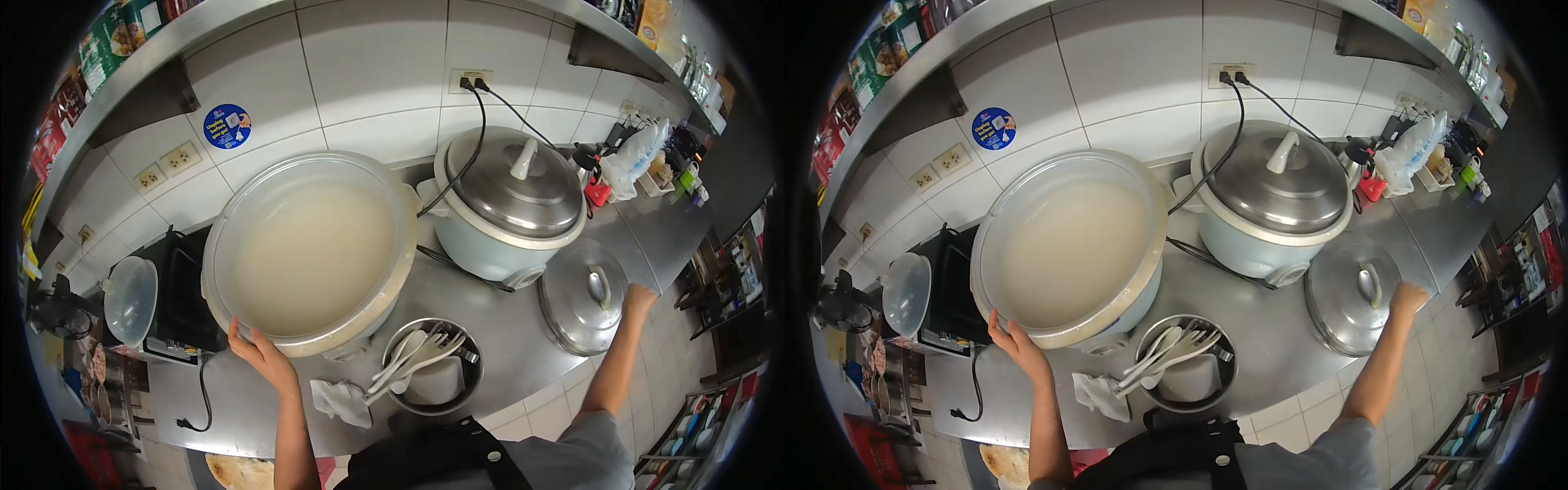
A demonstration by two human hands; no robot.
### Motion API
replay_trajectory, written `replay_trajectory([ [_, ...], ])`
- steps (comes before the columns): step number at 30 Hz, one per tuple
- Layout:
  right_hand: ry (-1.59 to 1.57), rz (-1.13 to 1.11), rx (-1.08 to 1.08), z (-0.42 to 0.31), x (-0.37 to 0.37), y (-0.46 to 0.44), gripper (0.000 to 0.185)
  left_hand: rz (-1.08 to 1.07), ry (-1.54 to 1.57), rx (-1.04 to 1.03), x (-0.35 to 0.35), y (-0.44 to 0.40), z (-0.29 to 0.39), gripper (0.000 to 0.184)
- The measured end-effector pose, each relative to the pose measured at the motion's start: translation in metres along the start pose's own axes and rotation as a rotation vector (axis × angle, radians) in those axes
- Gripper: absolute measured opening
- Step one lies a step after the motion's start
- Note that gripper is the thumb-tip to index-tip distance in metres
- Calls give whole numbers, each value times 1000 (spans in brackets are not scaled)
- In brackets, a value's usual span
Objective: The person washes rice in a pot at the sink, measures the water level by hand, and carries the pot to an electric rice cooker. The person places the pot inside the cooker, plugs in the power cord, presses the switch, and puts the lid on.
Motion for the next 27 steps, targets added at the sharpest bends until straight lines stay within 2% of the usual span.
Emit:
replay_trajectory([
  [1, -482, -70, 155, -8, -9, 20, 32, 9, 8, 6, 0, -1, 1, 44],
  [2, -690, -137, 122, -17, -33, 15, 39, 18, 9, 12, 1, -1, 2, 44],
  [3, -893, -214, 91, -32, -65, 8, 47, 51, 160, 78, 4, 1, -1, 47],
  [4, -888, -218, 100, -51, -92, 12, 47, 82, 308, 142, 9, 4, -6, 51],
  [5, -811, -32, -6, -58, -109, 12, 52, 85, 302, 145, 16, 10, -17, 51],
  [6, -734, 157, -112, -57, -108, 11, 57, 138, 367, 251, 21, 24, -43, 52],
  [7, -738, 163, -104, -56, -96, 14, 57, 192, 433, 357, 25, 41, -72, 54],
  [8, -755, 52, -144, -54, -91, 16, 57, 190, 359, 453, 31, 64, -101, 50],
  [9, -765, -62, -180, -54, -85, 21, 57, 113, 345, 506, 28, 90, -127, 46],
  [10, -749, -37, -180, -54, -97, 15, 48, 41, 326, 567, 25, 115, -148, 43],
  [11, -737, -31, -139, -51, -95, 16, 48, -84, 341, 602, 16, 139, -156, 40],
  [13, -554, 7, 61, -49, -79, 23, 42, -334, 314, 694, 4, 177, -149, 36],
  [14, -535, 100, 89, -41, -77, 24, 41, -478, 258, 648, -3, 186, -143, 37],
  [15, -525, 193, 112, -27, -75, 21, 40, -547, 279, 698, -8, 190, -130, 36],
  [17, -672, 182, 117, 10, -83, 8, 42, -642, 351, 775, -20, 195, -125, 36],
  [19, -666, 170, 62, 52, -46, 24, 39, -654, 397, 823, -28, 201, -132, 37],
  [21, -767, 278, 5, 95, -10, 36, 42, -683, 368, 652, -39, 194, -120, 40],
  [22, -859, 303, 59, 111, 14, 42, 43, -677, 371, 662, -43, 191, -117, 40],
  [24, -986, 344, 114, 141, 54, 52, 45, -805, 405, 808, -54, 198, -113, 43],
  [26, -1074, 394, 95, 156, 118, 84, 47, -751, 498, 897, -65, 200, -108, 43],
  [27, -1138, 324, 94, 155, 154, 108, 47, -693, 589, 980, -70, 203, -105, 44],
])
Point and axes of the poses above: each hand's wrist, its own y-axis away from the middle knuckle, its own x-axis out of the back of the hand, z = x × y, the point moved 7 cm from there along -y, towards the middle knuckle, and after that the axes turned 11 degrees about -x, right-handed, at the moved point
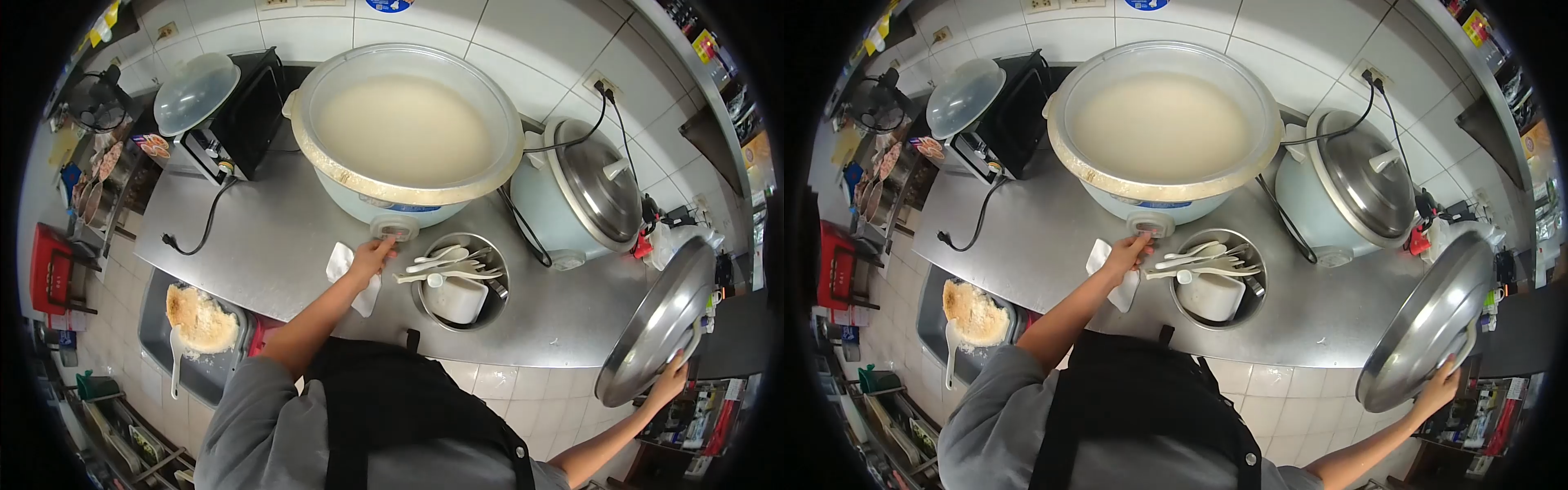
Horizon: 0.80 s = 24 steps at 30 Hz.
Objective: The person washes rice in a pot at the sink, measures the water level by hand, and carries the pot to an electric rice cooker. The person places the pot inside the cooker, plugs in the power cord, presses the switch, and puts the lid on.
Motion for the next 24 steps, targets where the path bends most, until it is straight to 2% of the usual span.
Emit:
replay_trajectory([
  [3, -4, -31, -13, -67, 22, 12, 46, 40, 78, -3, -7, -3, -8, 40],
  [6, -200, 56, 267, -141, 23, 22, 45, 84, 105, -51, -8, -9, -12, 35],
  [7, -263, -6, 321, -166, 16, 26, 45, 87, 111, -48, -9, -10, -15, 35],
  [8, -188, -44, 355, -186, 7, 24, 43, 98, 84, -85, -10, -12, -14, 34],
  [9, -249, -156, 301, -211, -7, 29, 40, 109, 56, -123, -6, -12, -13, 33],
  [10, -347, -85, 452, -239, -19, 34, 40, 116, 58, -125, -2, -9, -14, 33],
  [11, -203, -101, 453, -265, -32, 38, 43, 116, -38, -186, 2, -7, -9, 31],
  [12, -264, -87, 521, -303, -40, 57, 46, 117, -133, -249, 5, -7, -1, 30],
  [13, -240, -185, 531, -336, -51, 74, 47, 127, -130, -263, 11, -1, 5, 30],
  [15, -213, -257, 603, -397, -76, 105, 47, 86, -650, -574, 18, 37, 33, 27],
  [16, -184, -283, 685, -424, -95, 117, 45, 101, -652, -576, 25, 54, 33, 27],
  [17, -269, -276, 773, -451, -109, 135, 47, 104, -980, -737, 24, 76, 40, 28],
  [18, -222, -274, 845, -476, -132, 146, 47, 107, -1313, -886, 20, 95, 41, 34],
  [19, -206, -314, 905, -500, -151, 160, 47, 130, -1316, -882, 29, 104, 29, 34],
  [21, -164, -361, 953, -542, -187, 185, 44, 71, -1344, -747, 44, 108, -6, 46],
  [24, -157, -408, 1001, -585, -227, 213, 41, 145, -1354, -660, 56, 123, -9, 49],
])
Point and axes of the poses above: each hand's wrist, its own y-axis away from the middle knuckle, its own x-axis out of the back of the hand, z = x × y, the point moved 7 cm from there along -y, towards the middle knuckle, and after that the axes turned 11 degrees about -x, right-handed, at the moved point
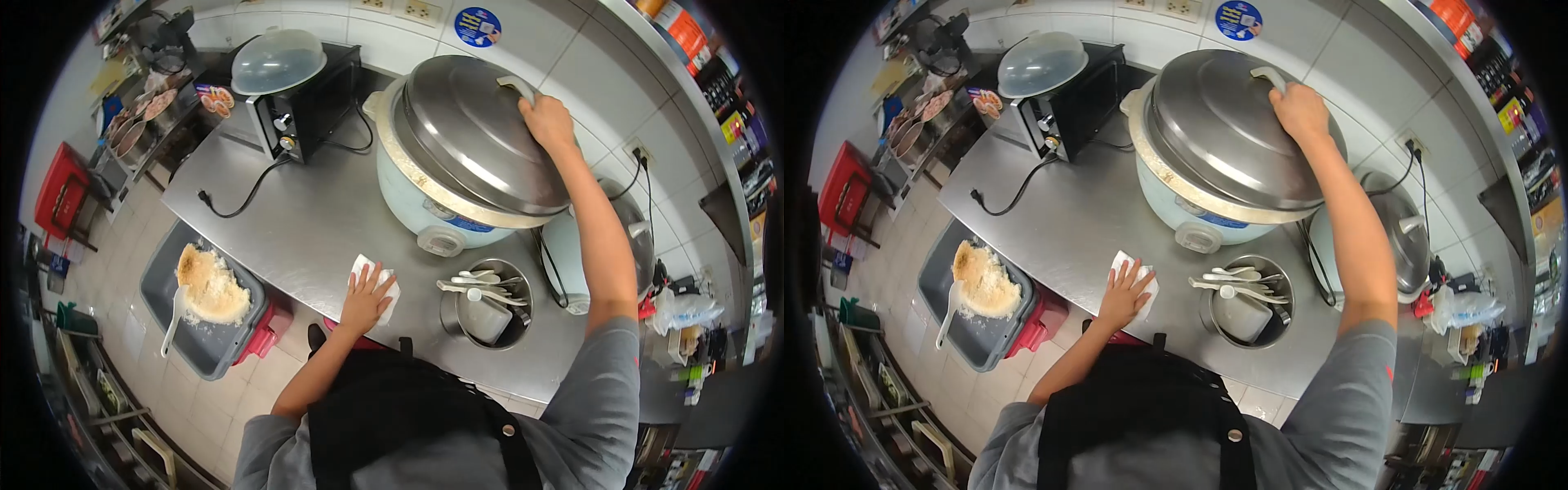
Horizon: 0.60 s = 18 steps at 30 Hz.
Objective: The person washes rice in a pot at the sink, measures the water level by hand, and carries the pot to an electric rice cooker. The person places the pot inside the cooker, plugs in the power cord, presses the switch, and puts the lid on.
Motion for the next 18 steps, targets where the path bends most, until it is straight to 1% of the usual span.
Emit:
replay_trajectory([
  [3, -6, -33, 27, -20, -29, -17, 40, 12, -24, 70, 5, 10, -4, 49],
  [7, 21, -60, 45, -27, -57, -19, 39, -14, -34, 79, 4, 10, -6, 50],
  [11, 11, -64, 30, -15, -61, -15, 38, -39, -17, 77, 1, 9, -9, 51],
  [13, 4, -22, 37, -7, -61, -13, 37, -43, -24, 70, -1, 8, -11, 51],
  [17, 3, -59, 24, -8, -56, -10, 38, -79, 9, 14, 1, 6, -13, 52],
  [18, -8, -118, 11, -7, -56, -10, 39, -84, 9, 16, 2, 4, -16, 52],
])
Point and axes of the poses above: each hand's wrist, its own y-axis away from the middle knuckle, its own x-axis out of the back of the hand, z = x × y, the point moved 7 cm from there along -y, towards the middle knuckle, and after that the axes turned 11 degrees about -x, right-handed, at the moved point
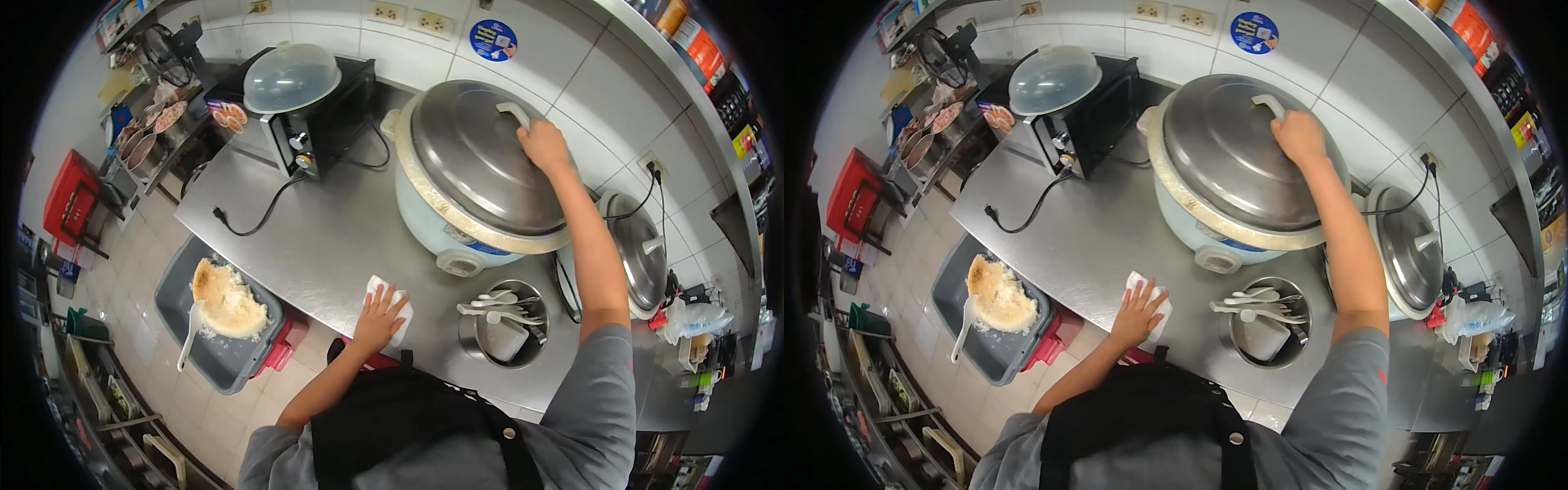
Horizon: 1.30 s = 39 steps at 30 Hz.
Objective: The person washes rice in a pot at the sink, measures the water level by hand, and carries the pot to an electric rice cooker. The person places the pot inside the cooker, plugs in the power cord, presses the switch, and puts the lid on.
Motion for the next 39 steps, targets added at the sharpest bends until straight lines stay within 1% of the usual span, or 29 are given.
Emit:
replay_trajectory([
  [1, -19, -61, 4, -6, -2, -2, 40, -16, 4, -48, -1, -3, -2, 52],
  [3, 51, -62, 62, -7, -6, -5, 43, -43, 1, -88, -4, -3, -9, 53],
  [5, 81, -65, 6, -8, -8, -9, 42, -7, 46, -139, -7, -2, -15, 53],
  [6, 120, -15, 41, -6, -13, -13, 39, -11, 60, -70, -10, 2, -20, 53],
  [8, 213, -41, 42, -7, -13, -13, 36, 34, 60, -201, -5, 1, -19, 53],
  [9, 223, -41, 37, -11, -17, -11, 36, 35, 68, -208, -2, 4, -24, 53],
  [11, 262, 42, 2, -6, -15, -10, 35, -30, 90, -222, 0, 4, -26, 52],
  [12, 315, -27, -4, 5, -25, -16, 35, -33, 99, -273, 1, 5, -24, 52],
  [14, 247, -46, -72, -3, -17, -2, 41, 13, 108, -244, 5, 13, -38, 51],
  [15, 230, 23, -9, -5, -19, -1, 41, 20, 112, -284, 8, 16, -40, 51],
  [16, 307, 33, -40, -6, -24, -5, 39, 18, 101, -253, 12, 20, -47, 51],
  [17, 338, 48, -19, -14, -22, 0, 42, 18, 91, -215, 16, 21, -54, 51],
  [22, 462, 65, -30, -30, -9, 5, 45, 50, 100, -232, 26, 23, -67, 51],
  [24, 446, 30, 14, -28, -13, 2, 46, 44, 113, -241, 25, 23, -68, 51],
  [29, 405, 44, -15, -24, -11, 8, 42, 21, 123, -294, 32, 20, -70, 51],
  [30, 373, 69, -13, -35, -3, 14, 41, 21, 123, -321, 36, 20, -66, 51],
  [32, 352, 0, -27, -60, 17, 32, 39, 24, 122, -301, 42, 23, -64, 51],
  [33, 357, 15, -56, -67, 19, 35, 39, 50, 112, -313, 39, 24, -65, 53],
  [34, 354, 0, -84, -69, 18, 37, 39, 49, 109, -346, 37, 25, -63, 53],
  [35, 351, -17, -109, -64, 20, 37, 40, 39, 115, -333, 35, 26, -64, 53],
  [37, 295, 51, -119, -48, 12, 30, 42, 40, 114, -327, 34, 22, -64, 54],
  [39, 289, 65, -157, -58, 19, 32, 43, 33, 115, -336, 33, 18, -64, 54],
])
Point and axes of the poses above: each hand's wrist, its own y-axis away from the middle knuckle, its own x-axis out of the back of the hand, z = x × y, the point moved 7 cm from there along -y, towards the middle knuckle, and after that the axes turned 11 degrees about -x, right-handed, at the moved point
